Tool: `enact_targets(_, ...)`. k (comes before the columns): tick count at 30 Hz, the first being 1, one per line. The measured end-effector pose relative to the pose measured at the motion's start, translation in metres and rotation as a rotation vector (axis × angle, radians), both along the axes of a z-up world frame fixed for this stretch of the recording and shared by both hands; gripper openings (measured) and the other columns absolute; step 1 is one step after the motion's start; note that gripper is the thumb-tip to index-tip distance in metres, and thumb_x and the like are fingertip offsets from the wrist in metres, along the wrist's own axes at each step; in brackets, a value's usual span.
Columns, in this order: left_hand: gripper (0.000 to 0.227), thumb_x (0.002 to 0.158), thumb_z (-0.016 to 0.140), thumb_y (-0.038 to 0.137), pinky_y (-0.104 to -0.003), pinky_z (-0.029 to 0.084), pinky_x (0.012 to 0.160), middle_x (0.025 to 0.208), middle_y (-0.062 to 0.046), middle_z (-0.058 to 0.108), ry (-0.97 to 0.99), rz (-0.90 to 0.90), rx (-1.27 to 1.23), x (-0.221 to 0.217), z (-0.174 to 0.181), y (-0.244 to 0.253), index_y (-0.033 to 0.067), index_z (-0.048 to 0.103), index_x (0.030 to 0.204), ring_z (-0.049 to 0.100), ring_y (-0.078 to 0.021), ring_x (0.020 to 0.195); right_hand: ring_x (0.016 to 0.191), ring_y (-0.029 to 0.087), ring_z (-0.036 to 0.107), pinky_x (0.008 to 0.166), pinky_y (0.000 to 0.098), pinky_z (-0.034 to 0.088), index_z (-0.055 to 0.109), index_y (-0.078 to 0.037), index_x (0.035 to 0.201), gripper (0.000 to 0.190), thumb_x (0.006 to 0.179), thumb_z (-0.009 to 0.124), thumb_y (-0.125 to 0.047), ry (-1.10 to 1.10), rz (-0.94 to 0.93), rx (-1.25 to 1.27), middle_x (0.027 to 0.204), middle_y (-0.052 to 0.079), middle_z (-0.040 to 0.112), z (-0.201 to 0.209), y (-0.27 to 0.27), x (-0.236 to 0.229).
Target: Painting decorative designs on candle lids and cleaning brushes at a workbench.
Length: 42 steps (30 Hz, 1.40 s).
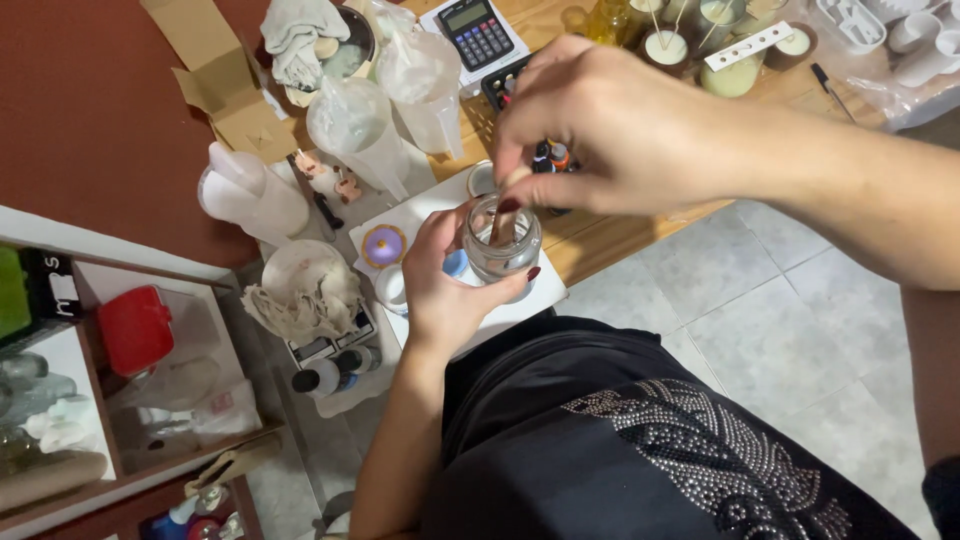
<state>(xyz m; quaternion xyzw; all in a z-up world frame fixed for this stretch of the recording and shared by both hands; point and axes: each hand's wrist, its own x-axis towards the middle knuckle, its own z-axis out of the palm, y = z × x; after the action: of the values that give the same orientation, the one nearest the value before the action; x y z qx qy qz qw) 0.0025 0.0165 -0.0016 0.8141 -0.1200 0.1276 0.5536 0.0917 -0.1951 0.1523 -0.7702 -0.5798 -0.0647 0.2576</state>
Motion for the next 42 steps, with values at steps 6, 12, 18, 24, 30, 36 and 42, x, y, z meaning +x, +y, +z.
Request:
enact_targets(6,0.075,0.063,0.096,0.017,-0.034,0.055,0.101,0.119,-0.009,0.065,-0.132,0.002,0.041,-0.002,0.000,0.002,0.0029,0.063,0.129,0.069,-0.0224,0.112,0.096,0.021,0.070,0.093,0.0369,0.051,0.072,-0.009,0.093,0.013,0.093,0.082,-0.018,0.112,-0.183,0.111,0.095,0.005,0.073,0.009,-0.015,-0.002)
enact_targets(12,0.074,0.066,0.094,0.014,-0.034,0.057,0.103,0.122,-0.010,0.065,-0.155,-0.021,0.004,-0.004,0.001,0.002,0.0044,0.062,0.133,0.069,-0.0223,0.115,0.094,0.028,0.067,0.091,0.0483,0.046,0.074,-0.010,0.081,0.012,0.083,0.082,-0.018,-0.236,0.021,0.194,0.090,0.008,0.073,0.011,0.000,-0.028)
enact_targets(18,0.076,0.062,0.094,0.011,-0.035,0.055,0.100,0.122,-0.012,0.064,-0.186,-0.018,0.047,-0.006,0.005,0.005,0.0032,0.062,0.130,0.067,-0.0249,0.113,0.106,0.026,0.072,0.093,0.0427,0.050,0.075,0.001,0.092,0.010,0.091,0.068,-0.005,-0.640,0.180,0.204,0.094,0.012,0.074,-0.021,-0.011,-0.045)
enact_targets(24,0.073,0.066,0.091,0.010,-0.032,0.059,0.096,0.121,-0.009,0.065,-0.060,-0.065,-0.102,-0.006,0.006,0.003,0.0042,0.064,0.133,0.070,-0.0214,0.110,0.105,0.024,0.071,0.089,0.0376,0.053,0.071,0.000,0.089,0.012,0.093,0.066,-0.010,-0.743,0.224,0.211,0.101,0.017,0.075,-0.045,-0.019,-0.052)
enact_targets(30,0.074,0.061,0.095,0.010,-0.035,0.057,0.096,0.119,-0.010,0.067,-0.232,-0.013,0.058,-0.003,0.010,0.002,0.0033,0.064,0.128,0.069,-0.0247,0.109,0.094,0.027,0.072,0.071,0.0400,0.053,0.067,-0.004,0.084,0.014,0.094,0.073,-0.013,-0.558,0.049,0.242,0.086,0.007,0.070,-0.021,-0.013,-0.048)
enact_targets(36,0.076,0.056,0.093,0.008,-0.037,0.057,0.095,0.119,-0.012,0.067,-0.296,0.038,0.117,-0.003,0.005,0.005,0.0010,0.065,0.126,0.069,-0.0276,0.109,0.077,0.022,0.074,0.063,0.0332,0.059,0.063,-0.002,0.094,0.014,0.093,0.075,-0.008,0.068,-0.101,0.228,0.091,0.008,0.074,-0.024,-0.035,-0.044)
enact_targets(42,0.067,0.061,0.097,0.011,-0.036,0.058,0.096,0.117,-0.010,0.069,-0.258,0.016,0.113,0.000,0.011,0.004,0.0032,0.067,0.121,0.071,-0.0255,0.108,0.080,0.028,0.073,0.067,0.0387,0.060,0.064,0.001,0.093,0.011,0.094,0.073,-0.005,-0.093,0.079,0.202,0.093,0.015,0.073,-0.016,-0.026,-0.042)
